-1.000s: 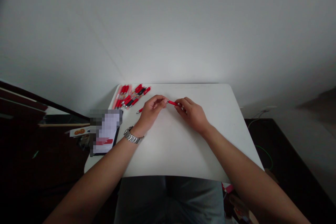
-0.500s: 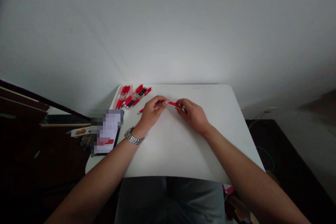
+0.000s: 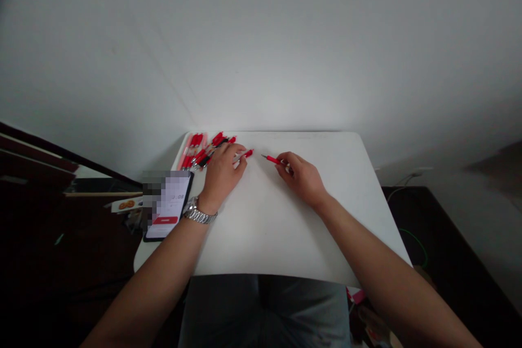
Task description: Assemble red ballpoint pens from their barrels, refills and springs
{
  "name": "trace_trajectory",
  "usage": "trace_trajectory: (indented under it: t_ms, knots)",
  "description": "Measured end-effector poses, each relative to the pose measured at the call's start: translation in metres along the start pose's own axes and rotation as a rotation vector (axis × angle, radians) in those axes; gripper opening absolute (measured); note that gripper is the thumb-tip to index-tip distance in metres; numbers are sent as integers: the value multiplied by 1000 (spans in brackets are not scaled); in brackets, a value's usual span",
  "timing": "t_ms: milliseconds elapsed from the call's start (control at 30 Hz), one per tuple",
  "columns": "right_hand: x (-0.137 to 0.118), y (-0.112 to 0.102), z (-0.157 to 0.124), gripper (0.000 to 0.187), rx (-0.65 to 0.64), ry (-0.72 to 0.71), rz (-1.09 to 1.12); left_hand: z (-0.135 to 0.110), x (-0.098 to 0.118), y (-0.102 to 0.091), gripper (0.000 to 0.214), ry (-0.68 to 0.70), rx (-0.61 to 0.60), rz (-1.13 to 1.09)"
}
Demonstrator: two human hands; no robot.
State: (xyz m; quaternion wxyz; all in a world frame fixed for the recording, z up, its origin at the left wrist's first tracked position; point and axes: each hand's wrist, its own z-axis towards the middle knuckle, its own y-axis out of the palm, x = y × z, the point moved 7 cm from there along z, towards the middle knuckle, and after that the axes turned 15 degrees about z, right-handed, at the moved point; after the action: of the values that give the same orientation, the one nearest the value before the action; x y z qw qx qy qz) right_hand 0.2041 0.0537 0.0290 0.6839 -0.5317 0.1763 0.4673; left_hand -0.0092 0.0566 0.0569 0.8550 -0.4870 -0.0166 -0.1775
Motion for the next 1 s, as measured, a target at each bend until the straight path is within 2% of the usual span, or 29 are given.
trace_trajectory:
  t_ms: [133,333,533,767,900,1000]
  knots:
    - [-2,0,0,18,-10,4,4,-3,-4,5,28,10,-82,129]
    - [0,-1,0,19,-13,13,9,-3,-9,13,29,-7,-141,141]
    - [0,0,1,19,-7,16,22,-2,-19,11,29,-50,-82,146]
    - [-1,0,1,19,-11,8,21,-1,-25,10,28,-30,28,106]
    - [1,0,1,20,-14,-2,9,-1,-24,6,26,-12,73,91]
    - [2,1,1,19,-22,-1,4,-1,-16,3,26,-6,64,93]
